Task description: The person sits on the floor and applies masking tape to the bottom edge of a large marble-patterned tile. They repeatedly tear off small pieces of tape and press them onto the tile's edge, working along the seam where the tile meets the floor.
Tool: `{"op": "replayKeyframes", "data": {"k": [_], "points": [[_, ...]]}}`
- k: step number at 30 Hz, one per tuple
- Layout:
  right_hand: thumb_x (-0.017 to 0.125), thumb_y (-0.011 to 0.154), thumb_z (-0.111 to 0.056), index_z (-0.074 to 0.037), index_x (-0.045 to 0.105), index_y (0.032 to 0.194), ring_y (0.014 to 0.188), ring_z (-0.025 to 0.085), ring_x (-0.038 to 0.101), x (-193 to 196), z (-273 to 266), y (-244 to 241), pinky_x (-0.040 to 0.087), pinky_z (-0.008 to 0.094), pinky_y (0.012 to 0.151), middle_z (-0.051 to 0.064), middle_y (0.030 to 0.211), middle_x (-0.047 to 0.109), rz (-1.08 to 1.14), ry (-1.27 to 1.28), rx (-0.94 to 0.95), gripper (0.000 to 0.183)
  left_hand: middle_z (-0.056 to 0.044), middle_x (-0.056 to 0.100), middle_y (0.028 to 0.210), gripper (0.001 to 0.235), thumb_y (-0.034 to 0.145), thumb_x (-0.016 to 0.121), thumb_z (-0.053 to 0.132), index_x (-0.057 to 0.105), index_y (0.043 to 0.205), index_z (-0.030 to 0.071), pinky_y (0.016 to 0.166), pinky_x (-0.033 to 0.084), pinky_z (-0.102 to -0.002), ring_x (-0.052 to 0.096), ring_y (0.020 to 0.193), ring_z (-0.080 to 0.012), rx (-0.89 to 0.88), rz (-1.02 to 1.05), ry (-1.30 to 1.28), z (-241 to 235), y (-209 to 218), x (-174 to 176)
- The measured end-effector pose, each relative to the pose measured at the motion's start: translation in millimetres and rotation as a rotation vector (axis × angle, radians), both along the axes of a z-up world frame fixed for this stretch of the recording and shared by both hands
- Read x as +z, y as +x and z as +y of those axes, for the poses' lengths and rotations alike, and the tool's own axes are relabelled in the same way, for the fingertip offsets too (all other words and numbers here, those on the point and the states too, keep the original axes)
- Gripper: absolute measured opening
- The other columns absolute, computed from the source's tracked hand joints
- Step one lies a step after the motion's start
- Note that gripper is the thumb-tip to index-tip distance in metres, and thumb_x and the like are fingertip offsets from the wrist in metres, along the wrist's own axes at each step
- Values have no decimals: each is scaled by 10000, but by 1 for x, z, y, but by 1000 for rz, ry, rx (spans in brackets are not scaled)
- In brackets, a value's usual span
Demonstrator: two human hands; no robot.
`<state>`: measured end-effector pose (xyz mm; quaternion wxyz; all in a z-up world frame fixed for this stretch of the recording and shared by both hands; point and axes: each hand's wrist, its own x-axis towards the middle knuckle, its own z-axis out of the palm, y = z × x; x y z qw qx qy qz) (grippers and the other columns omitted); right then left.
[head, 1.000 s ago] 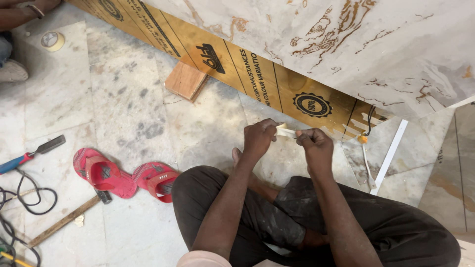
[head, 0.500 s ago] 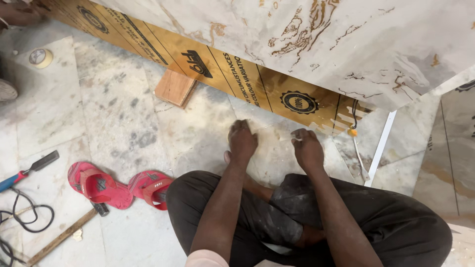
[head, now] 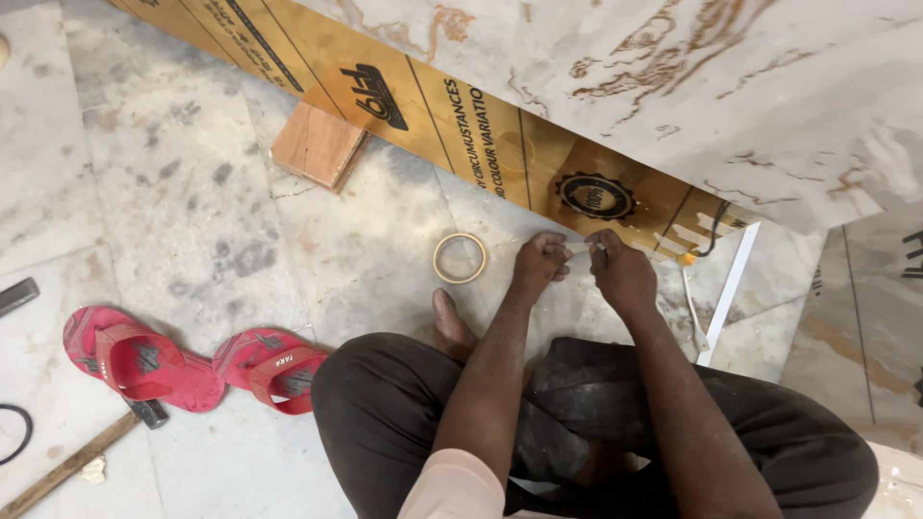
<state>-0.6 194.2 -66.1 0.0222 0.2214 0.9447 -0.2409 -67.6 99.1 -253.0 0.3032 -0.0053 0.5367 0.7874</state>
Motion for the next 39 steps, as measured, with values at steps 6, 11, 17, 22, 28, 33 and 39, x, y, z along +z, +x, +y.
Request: {"op": "replayKeyframes", "data": {"k": [6,11,17,22,28,33,39], "points": [[613,996,-263,-171,686,1141,766,360,709,-22,13,-15,533,491,673,129,797,732,93,245,160,187,-107,704,880,275,930,749,78,676,1151,-70,520,576,-273,704,616,-153,42,-7,-72,3,-9,20],[622,987,-257,-172,702,1104,761,376,706,-29,15,-20,536,498,671,156,805,724,70,319,195,164,-105,730,942,318,882,725,56,614,1178,20,502,566,-274,706,607,-152,64,-29,-37,0,-14,36],[632,991,-259,-140,700,1057,734,359,707,-45,14,-24,537,484,631,126,867,744,145,362,212,152,-100,751,902,172,917,727,90,702,1048,-18,475,526,-263,680,562,-128,39,55,-162,2,-13,44],[660,997,-244,-133,712,1028,710,319,701,-56,14,-23,530,437,610,107,856,736,293,450,256,126,-123,729,800,143,907,740,100,712,920,-40,468,519,-302,655,498,-157,84,152,-361,5,-17,60],[711,990,-210,-125,722,954,674,284,689,-61,12,-26,513,401,576,82,819,721,366,541,267,93,-106,702,826,134,879,744,88,716,872,-42,508,526,-330,662,492,-180,133,206,-449,10,-24,64],[732,979,-185,-121,717,938,684,260,686,-64,10,-28,513,376,590,56,820,714,451,557,292,78,-113,741,766,69,890,702,47,735,901,-12,515,525,-328,668,491,-189,159,188,-416,13,-31,64],[750,964,-184,-117,729,950,692,250,687,-66,11,-30,519,364,602,49,841,721,487,536,302,71,-124,727,693,82,916,668,27,731,891,-20,463,556,-324,707,500,-198,148,33,-406,20,-37,61]]}}
